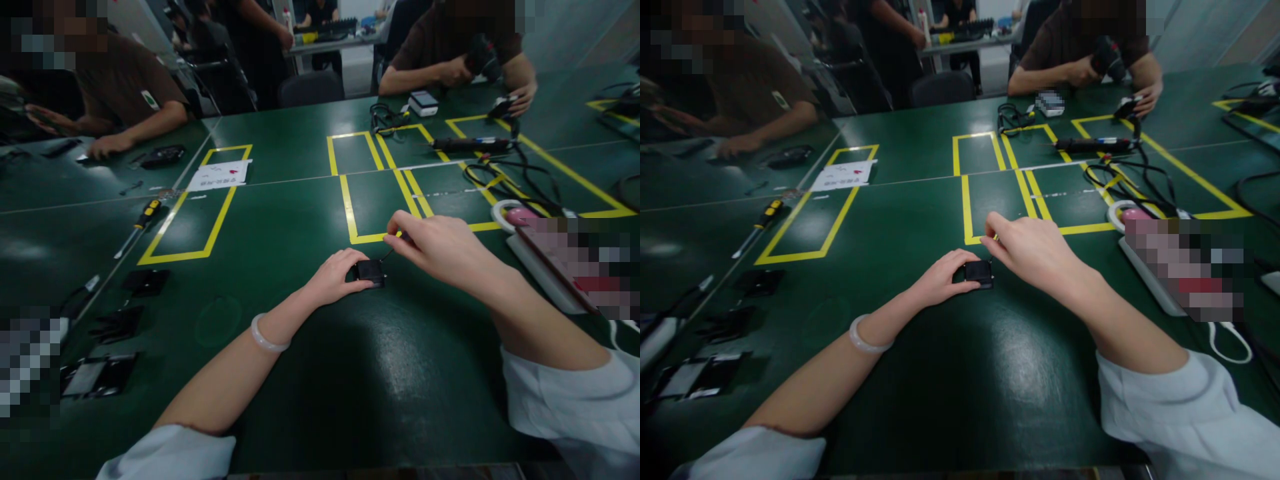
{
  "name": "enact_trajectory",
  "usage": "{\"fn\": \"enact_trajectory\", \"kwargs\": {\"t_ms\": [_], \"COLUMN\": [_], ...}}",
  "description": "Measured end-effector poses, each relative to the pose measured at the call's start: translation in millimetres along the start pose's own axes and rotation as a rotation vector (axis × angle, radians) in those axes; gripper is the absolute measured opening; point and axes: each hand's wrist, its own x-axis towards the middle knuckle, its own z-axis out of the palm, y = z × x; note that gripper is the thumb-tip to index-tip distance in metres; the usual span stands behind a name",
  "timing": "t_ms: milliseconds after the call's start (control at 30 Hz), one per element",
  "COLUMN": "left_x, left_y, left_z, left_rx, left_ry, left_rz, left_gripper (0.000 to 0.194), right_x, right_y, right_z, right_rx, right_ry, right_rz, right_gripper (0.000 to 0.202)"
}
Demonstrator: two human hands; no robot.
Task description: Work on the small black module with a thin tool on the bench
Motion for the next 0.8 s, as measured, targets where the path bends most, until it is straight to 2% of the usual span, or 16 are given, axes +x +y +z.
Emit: {"fn": "enact_trajectory", "kwargs": {"t_ms": [800], "left_x": [0.1], "left_y": [0.1], "left_z": [-0.3], "left_rx": [0.012], "left_ry": [-0.006], "left_rz": [-0.006], "left_gripper": [0.043], "right_x": [-1.8], "right_y": [1.3], "right_z": [2.0], "right_rx": [0.037], "right_ry": [0.026], "right_rz": [-0.065], "right_gripper": [0.022]}}
